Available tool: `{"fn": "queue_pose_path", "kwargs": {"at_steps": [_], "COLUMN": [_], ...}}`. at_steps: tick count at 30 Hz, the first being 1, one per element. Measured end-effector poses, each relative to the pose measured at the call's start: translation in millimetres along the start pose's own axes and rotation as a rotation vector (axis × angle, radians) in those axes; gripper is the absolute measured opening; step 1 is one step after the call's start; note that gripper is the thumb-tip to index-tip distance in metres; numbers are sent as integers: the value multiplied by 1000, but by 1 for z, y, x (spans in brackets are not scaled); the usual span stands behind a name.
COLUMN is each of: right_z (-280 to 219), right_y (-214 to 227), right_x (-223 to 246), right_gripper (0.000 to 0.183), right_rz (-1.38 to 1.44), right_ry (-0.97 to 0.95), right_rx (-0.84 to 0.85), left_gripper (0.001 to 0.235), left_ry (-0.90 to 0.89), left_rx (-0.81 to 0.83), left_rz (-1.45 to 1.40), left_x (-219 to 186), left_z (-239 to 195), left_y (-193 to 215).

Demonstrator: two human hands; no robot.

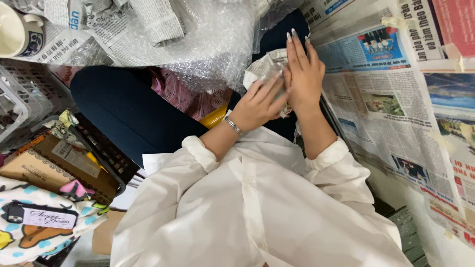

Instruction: The person wraps several small ceramic dishes, including a pink bowl and a white saucer, using newspaper and bubble wrap. They fold the paper around each item and place the wrapped pieces into a pile.

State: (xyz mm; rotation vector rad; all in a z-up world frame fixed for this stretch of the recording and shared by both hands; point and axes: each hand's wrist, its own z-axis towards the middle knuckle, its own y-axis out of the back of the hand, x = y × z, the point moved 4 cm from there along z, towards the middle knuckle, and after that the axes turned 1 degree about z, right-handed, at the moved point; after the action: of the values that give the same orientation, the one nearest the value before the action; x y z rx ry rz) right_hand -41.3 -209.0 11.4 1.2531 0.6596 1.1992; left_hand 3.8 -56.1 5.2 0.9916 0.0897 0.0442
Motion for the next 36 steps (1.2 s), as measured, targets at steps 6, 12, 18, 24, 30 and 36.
{"fn": "queue_pose_path", "kwargs": {"at_steps": [6,12,18,24,30,36], "right_z": [-4,2,-2,-3,-13,-27], "right_y": [-11,-22,-43,-26,30,0], "right_x": [-2,-11,-36,-52,-44,-77], "right_gripper": [66,71,76,70,89,79], "right_rz": [0,28,225,906,2425,1268], "right_ry": [-59,21,50,-103,-173,-85], "right_rx": [43,-34,-9,138,-22,96], "left_gripper": [90,118,94,47,40,33], "left_ry": [68,232,-126,-232,275,612], "left_rx": [57,130,275,62,-4,202], "left_rz": [-377,-785,-551,-542,-871,-929], "left_x": [30,71,76,68,76,85], "left_z": [-36,-31,15,48,45,34], "left_y": [17,8,-3,8,-2,-24]}}
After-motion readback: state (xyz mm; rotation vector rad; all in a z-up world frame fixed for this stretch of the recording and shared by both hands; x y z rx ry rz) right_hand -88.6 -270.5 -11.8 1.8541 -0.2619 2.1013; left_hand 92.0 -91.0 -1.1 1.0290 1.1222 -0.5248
